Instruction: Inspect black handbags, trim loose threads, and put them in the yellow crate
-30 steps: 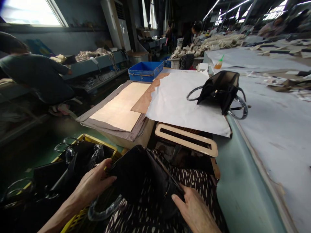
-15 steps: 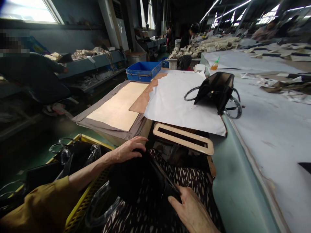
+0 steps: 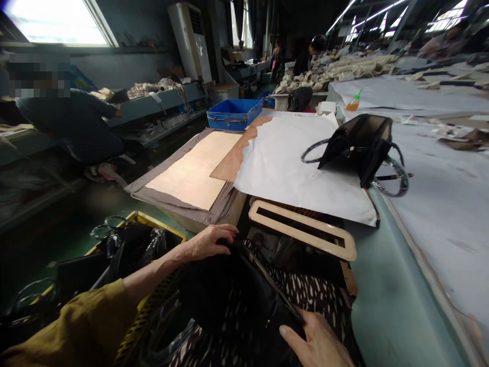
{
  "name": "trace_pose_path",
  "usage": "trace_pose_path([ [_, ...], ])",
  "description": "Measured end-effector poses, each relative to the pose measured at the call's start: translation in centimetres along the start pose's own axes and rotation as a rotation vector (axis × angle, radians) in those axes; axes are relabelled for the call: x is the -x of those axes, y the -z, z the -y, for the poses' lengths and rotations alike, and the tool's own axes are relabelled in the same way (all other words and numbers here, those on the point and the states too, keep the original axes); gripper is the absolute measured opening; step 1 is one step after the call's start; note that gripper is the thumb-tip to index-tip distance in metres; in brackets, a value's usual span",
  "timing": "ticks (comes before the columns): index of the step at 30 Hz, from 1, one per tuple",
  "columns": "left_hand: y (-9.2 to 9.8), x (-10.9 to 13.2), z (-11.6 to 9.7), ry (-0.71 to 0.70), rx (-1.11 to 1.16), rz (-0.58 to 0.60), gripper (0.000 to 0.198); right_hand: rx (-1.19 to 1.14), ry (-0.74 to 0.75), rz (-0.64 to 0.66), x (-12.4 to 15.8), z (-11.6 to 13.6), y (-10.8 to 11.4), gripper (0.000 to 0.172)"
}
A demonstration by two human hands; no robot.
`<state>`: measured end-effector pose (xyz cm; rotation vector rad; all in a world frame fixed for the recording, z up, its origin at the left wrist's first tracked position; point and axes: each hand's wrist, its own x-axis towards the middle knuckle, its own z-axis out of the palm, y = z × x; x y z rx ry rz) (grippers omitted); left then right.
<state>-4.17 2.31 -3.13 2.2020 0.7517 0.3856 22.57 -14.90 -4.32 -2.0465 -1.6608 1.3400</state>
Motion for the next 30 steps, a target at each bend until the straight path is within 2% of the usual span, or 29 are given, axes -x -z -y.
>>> trace_pose_path([
  [3,0.0,0.0,0.0,0.006,0.011,-0.003,0.012,-0.015,0.045,0.012,0.1,0.2,0.0,0.034],
  [13,-0.3,-0.3,-0.2,0.053,-0.065,-0.047,0.01,-0.073,0.053,0.051,0.1,1.1,0.3,0.033],
  [17,-0.7,-0.9,0.0,0.124,-0.188,-0.065,0.009,-0.008,0.048,-0.009,0.3,1.2,0.2,0.031],
  [21,-0.8,-1.5,-0.3,0.13,-0.313,-0.04,0.01,0.054,0.049,-0.079,0.7,1.4,0.2,0.031],
  [26,-0.8,-1.9,-0.6,0.142,-0.357,-0.027,0.012,-0.027,0.022,0.014,0.8,2.2,0.6,0.027],
  [30,-0.9,-2.1,-0.3,0.19,-0.255,-0.035,0.008,-0.163,-0.02,0.026,0.9,2.3,0.9,0.03],
])
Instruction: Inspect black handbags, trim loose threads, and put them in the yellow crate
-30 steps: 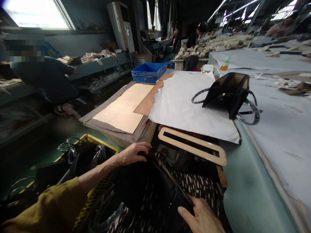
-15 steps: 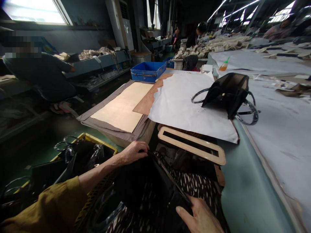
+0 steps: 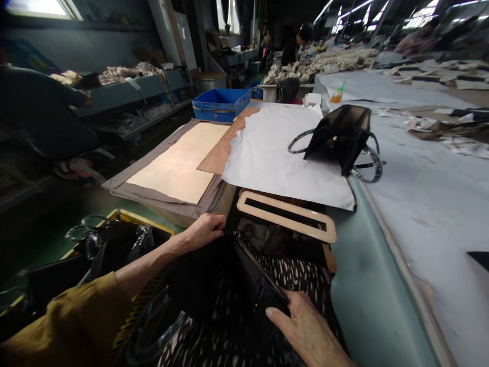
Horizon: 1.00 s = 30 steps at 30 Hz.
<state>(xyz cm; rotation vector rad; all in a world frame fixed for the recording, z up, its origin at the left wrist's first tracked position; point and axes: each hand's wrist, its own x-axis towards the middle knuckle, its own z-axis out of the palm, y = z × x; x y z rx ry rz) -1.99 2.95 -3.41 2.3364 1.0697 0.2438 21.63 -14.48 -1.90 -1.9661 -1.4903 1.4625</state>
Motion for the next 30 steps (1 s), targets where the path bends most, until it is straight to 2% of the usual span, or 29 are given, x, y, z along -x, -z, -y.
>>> trace_pose_path([
  [2,-0.1,-0.3,0.3,-0.004,0.113,0.028,0.025,-0.073,-0.013,0.026,0.0,-0.1,0.1,0.031],
  [4,0.0,-0.7,0.7,-0.039,0.228,0.12,0.034,-0.155,-0.019,0.076,0.0,-0.1,0.3,0.03],
  [8,1.1,-1.4,1.0,0.013,0.456,0.382,0.03,-0.271,-0.009,0.154,-0.3,0.0,1.8,0.023],
  [12,2.3,-1.1,0.4,0.126,0.619,0.487,0.027,-0.316,0.063,0.28,-0.7,0.3,3.8,0.022],
  [16,2.0,-0.2,0.2,0.242,0.731,0.537,0.024,-0.359,0.033,0.344,-1.4,-0.2,4.0,0.029],
  [19,1.3,0.2,0.5,0.314,0.809,0.537,0.024,-0.299,-0.003,0.287,-1.6,-0.7,3.5,0.035],
  [22,1.1,0.1,0.6,0.316,0.806,0.53,0.026,-0.162,0.045,0.167,-1.3,-0.4,3.6,0.046],
  [24,1.2,-0.1,0.4,0.307,0.783,0.534,0.027,-0.142,0.096,0.132,-1.0,0.2,4.0,0.052],
  [27,1.3,-0.3,0.1,0.298,0.756,0.535,0.027,-0.254,0.166,0.168,-0.6,1.2,4.6,0.052],
  [30,1.3,-0.4,0.0,0.291,0.748,0.533,0.026,-0.333,0.171,0.194,-0.5,1.9,4.7,0.046],
])
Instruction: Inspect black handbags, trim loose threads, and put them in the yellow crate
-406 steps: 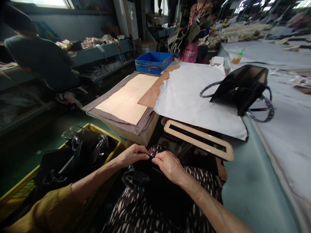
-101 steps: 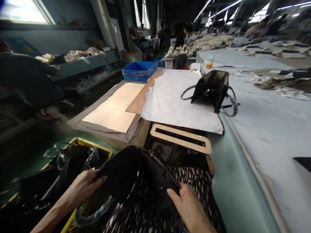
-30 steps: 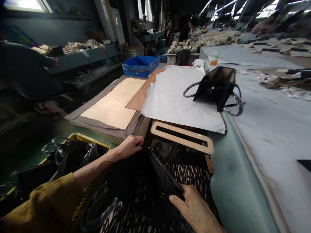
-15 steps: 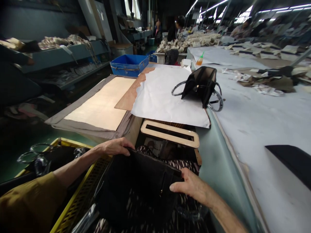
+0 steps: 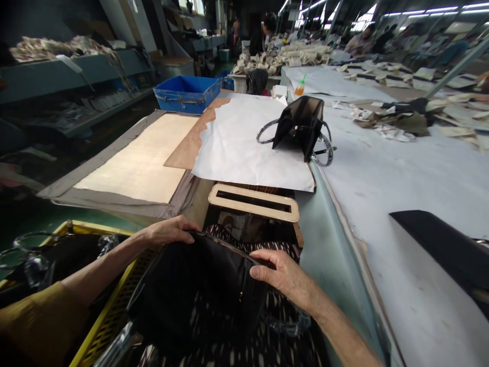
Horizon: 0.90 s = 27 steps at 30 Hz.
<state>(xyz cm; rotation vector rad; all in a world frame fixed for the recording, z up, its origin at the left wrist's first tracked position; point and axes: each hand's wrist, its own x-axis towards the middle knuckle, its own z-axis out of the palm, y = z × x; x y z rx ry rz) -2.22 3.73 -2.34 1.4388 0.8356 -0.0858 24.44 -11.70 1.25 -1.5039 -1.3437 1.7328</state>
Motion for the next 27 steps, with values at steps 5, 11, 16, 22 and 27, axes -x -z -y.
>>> trace_pose_path([
  [5,0.0,0.2,0.1,0.01,0.049,0.029,0.026,-0.096,-0.077,-0.038,-0.2,-0.4,-0.1,0.041],
  [11,0.0,0.1,0.4,0.04,0.142,0.06,0.024,-0.24,-0.202,-0.031,-1.0,-2.7,0.5,0.039],
  [16,0.2,-0.1,0.7,0.069,0.19,0.088,0.024,-0.336,-0.199,0.026,-1.7,-3.9,0.9,0.026],
  [22,0.4,-0.8,1.4,0.065,0.272,0.169,0.025,0.016,-0.162,-0.084,-1.9,-3.0,0.9,0.025],
  [27,0.7,-1.3,2.1,0.055,0.323,0.217,0.026,0.232,-0.089,-0.152,-1.9,-2.3,0.6,0.029],
])
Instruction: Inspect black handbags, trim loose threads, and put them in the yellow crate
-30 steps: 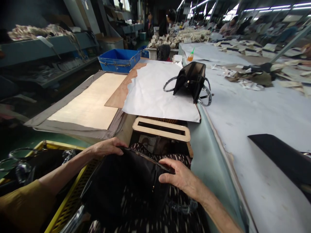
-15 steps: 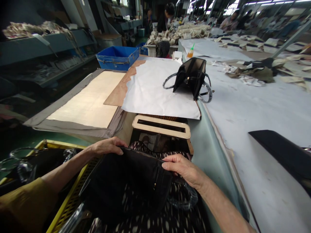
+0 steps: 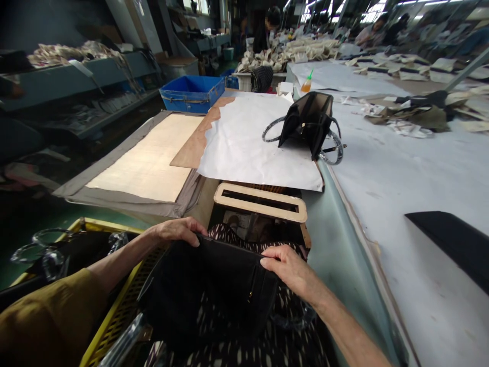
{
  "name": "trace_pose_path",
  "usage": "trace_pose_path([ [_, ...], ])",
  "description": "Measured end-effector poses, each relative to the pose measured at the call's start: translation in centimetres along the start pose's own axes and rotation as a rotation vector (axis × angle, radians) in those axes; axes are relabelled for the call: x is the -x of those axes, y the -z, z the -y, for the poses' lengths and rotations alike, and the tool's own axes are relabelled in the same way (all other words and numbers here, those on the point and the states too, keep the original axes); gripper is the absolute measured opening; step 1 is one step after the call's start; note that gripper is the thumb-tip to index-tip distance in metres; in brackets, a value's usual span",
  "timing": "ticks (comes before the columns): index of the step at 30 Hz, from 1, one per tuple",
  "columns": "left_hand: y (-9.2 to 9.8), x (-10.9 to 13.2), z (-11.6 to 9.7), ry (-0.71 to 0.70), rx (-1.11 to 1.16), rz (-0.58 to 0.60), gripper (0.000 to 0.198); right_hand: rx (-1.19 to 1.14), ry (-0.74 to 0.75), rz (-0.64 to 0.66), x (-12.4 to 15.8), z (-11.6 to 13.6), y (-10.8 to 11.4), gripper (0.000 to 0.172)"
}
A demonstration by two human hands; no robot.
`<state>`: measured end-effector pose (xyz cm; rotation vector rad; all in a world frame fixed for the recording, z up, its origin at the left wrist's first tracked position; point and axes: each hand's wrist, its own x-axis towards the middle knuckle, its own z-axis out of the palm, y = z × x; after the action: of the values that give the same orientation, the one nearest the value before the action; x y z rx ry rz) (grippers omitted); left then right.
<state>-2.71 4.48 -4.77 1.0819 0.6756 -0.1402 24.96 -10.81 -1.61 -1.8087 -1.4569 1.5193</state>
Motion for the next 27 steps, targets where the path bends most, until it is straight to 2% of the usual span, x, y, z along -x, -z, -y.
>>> trace_pose_path([
  [4,0.1,0.0,0.3,0.004,0.024,-0.008,0.027,0.093,0.059,-0.008,-0.1,0.3,-0.1,0.029],
  [8,0.1,0.0,0.6,-0.007,0.031,-0.016,0.027,0.207,0.117,-0.084,0.0,0.6,-0.3,0.031],
  [13,0.1,-0.1,0.9,-0.015,0.043,-0.028,0.025,0.551,0.112,-0.21,-0.1,1.2,-1.0,0.025],
  [18,-0.1,0.2,0.8,-0.011,0.05,-0.041,0.023,0.868,0.123,-0.282,-0.9,1.8,-1.7,0.032],
  [22,-0.4,0.3,0.6,-0.015,0.042,-0.062,0.023,0.951,0.161,-0.301,-1.6,2.7,-2.4,0.032],
  [27,-0.5,0.2,0.4,-0.015,0.055,-0.052,0.024,0.904,0.175,-0.269,-2.9,4.2,-4.2,0.031],
])
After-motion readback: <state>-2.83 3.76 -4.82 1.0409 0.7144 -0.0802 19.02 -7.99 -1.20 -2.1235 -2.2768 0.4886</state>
